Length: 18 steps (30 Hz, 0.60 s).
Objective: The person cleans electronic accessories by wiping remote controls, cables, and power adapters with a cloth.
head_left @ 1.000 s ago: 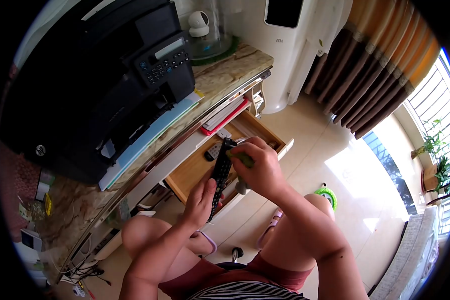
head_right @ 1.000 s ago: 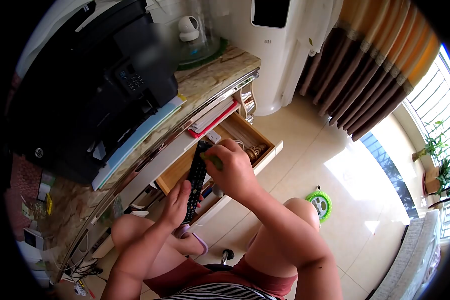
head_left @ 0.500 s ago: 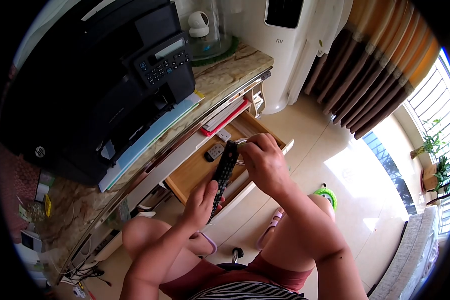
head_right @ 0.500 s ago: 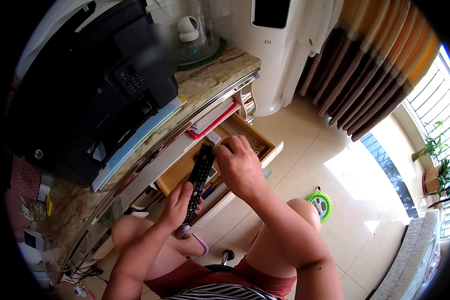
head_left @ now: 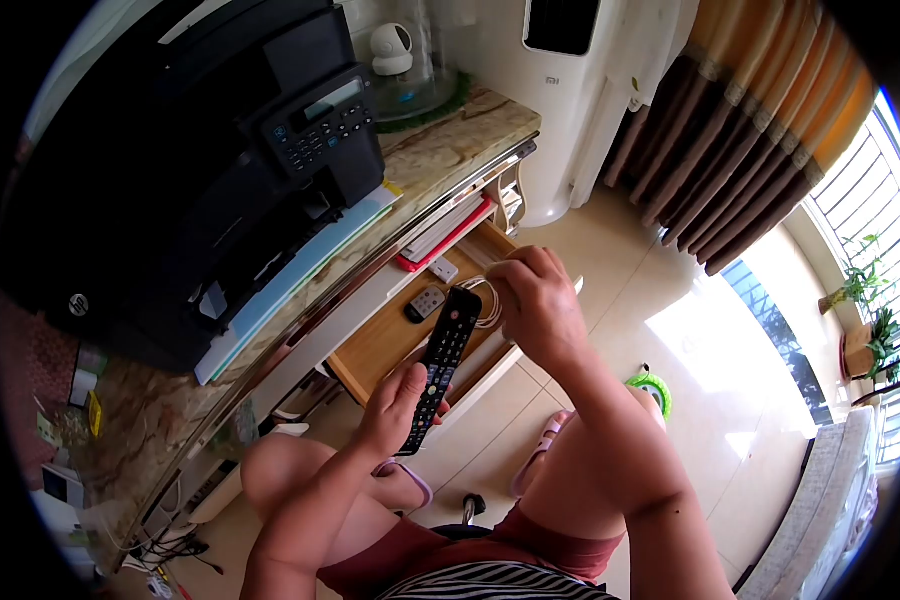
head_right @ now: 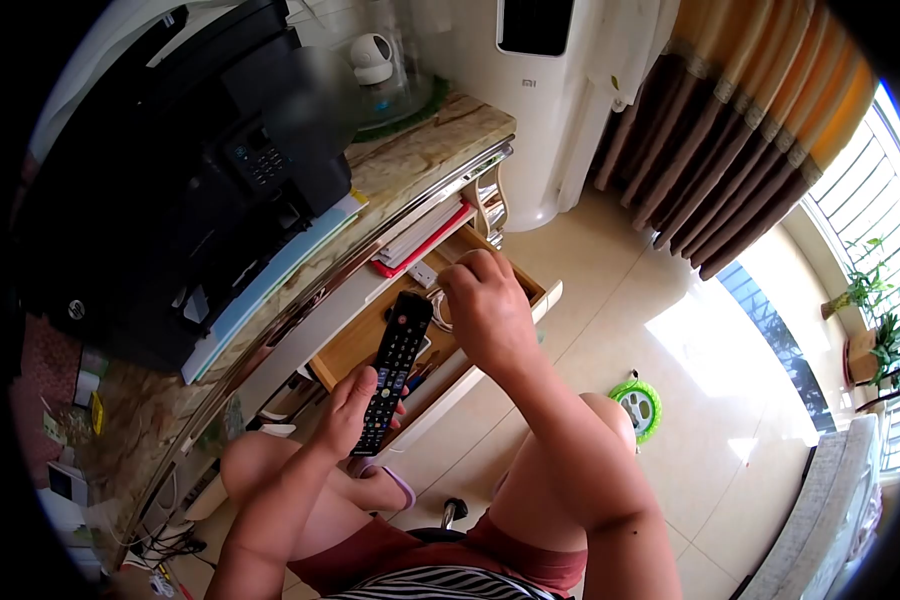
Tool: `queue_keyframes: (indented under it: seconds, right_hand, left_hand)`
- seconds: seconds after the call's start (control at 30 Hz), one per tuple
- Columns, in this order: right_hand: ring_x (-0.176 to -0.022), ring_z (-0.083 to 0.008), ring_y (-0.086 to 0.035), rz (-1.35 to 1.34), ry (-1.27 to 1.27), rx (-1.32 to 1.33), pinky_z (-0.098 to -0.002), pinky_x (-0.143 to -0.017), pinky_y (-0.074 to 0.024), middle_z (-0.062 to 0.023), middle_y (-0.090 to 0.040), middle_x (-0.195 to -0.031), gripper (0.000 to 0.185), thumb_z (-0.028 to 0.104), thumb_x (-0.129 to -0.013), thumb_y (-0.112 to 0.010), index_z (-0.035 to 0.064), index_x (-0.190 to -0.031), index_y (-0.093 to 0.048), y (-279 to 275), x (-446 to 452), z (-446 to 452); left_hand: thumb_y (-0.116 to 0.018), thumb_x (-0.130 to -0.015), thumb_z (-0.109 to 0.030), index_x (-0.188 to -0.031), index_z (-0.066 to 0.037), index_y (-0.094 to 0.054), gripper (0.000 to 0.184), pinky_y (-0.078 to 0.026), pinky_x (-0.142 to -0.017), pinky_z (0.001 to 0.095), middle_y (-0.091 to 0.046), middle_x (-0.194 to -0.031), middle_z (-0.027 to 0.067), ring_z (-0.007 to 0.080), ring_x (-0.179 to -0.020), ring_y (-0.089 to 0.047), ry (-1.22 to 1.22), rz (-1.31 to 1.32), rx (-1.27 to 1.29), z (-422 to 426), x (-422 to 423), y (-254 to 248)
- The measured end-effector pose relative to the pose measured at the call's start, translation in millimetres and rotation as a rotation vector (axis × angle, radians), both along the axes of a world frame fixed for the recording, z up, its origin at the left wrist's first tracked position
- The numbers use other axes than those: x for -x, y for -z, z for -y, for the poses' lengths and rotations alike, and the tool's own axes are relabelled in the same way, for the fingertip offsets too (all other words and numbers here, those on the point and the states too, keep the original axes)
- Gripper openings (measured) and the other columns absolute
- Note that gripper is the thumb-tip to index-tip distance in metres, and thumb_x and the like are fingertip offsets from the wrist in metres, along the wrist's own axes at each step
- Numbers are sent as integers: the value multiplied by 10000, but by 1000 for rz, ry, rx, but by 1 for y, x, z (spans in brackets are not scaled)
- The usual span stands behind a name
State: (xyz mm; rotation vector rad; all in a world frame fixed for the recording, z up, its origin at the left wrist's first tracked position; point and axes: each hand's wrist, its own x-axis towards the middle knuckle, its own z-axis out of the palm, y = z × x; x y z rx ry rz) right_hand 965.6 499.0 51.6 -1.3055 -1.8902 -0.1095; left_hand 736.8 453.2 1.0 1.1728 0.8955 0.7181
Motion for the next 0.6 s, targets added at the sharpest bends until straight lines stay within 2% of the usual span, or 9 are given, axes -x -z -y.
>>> queue_keyframes:
  seconds: [0.03, 0.1, 0.17, 0.23, 0.27, 0.33, 0.4, 0.5, 0.6]
  right_hand:
    - [-858, -292, -592, -88, 19, 84, -375, -750, -505, -108, -604, -914, 123, 34, -790, -660, 39, -913, -661, -1, -2, 1]
    - [-856, -298, -602, -178, 40, 169, -375, -751, -506, -117, -612, -914, 123, 37, -800, -664, 33, -923, -659, -4, -2, 4]
    - [-865, -299, -612, -351, 11, 304, -366, -748, -506, -129, -624, -936, 139, 33, -802, -661, 23, -940, -654, -12, -2, 8]
    - [-864, -292, -613, -369, -49, 246, -361, -741, -506, -126, -625, -943, 149, 22, -795, -667, 23, -943, -653, -17, -2, 10]
    - [-864, -285, -613, -386, -109, 189, -355, -734, -505, -124, -627, -949, 159, 12, -788, -673, 22, -946, -652, -19, -1, 10]
    - [-869, -290, -597, -337, -207, 88, -357, -741, -498, -121, -615, -939, 161, 6, -775, -676, 25, -932, -652, -19, 5, 11]
    - [-847, -286, -567, -229, -357, -30, -360, -741, -492, -98, -602, -921, 167, -18, -738, -688, 25, -894, -646, -19, 12, 12]
    - [-835, -283, -559, -147, -354, 12, -362, -746, -492, -93, -600, -916, 152, -7, -744, -682, 35, -886, -649, -8, 15, 10]
    - [-865, -288, -570, -142, -197, 69, -368, -758, -491, -102, -601, -906, 116, 14, -768, -671, 34, -880, -650, -4, 7, 8]
  left_hand:
    - [-367, -1006, -442, -1281, -10, -464, 521, -546, -633, 273, -610, -967, 93, 136, -751, -617, -3, 0, 0, 0, 2, 0]
    - [-352, -1005, -461, -1176, 13, -506, 527, -554, -638, 284, -619, -963, 114, 159, -758, -634, 42, 127, 83, -3, 5, -2]
    - [-360, -1002, -467, -1132, -1, -522, 510, -542, -638, 266, -618, -940, 96, 139, -745, -628, 27, 149, 82, -1, 4, -7]
    - [-368, -999, -473, -1087, -15, -538, 496, -530, -638, 248, -617, -916, 78, 119, -733, -623, 9, 170, 82, -2, 4, -7]
    - [-360, -1001, -470, -1109, -3, -527, 508, -542, -634, 265, -618, -934, 100, 140, -734, -630, 4, 140, 59, -3, 5, -5]
    - [-353, -1003, -468, -1131, 9, -515, 520, -554, -630, 282, -619, -951, 121, 161, -736, -637, -7, 107, 42, -2, 5, -3]
    - [-372, -999, -470, -1121, -18, -530, 494, -530, -632, 247, -617, -917, 75, 117, -732, -622, -4, 63, 31, -1, 2, -4]
    - [-377, -996, -474, -1135, -20, -524, 497, -531, -625, 249, -617, -918, 75, 117, -733, -622, -14, 91, 91, 1, 1, -5]
    - [-372, -996, -483, -1125, -21, -523, 502, -533, -622, 252, -617, -910, 77, 121, -721, -623, -51, 136, 88, -2, 3, -6]
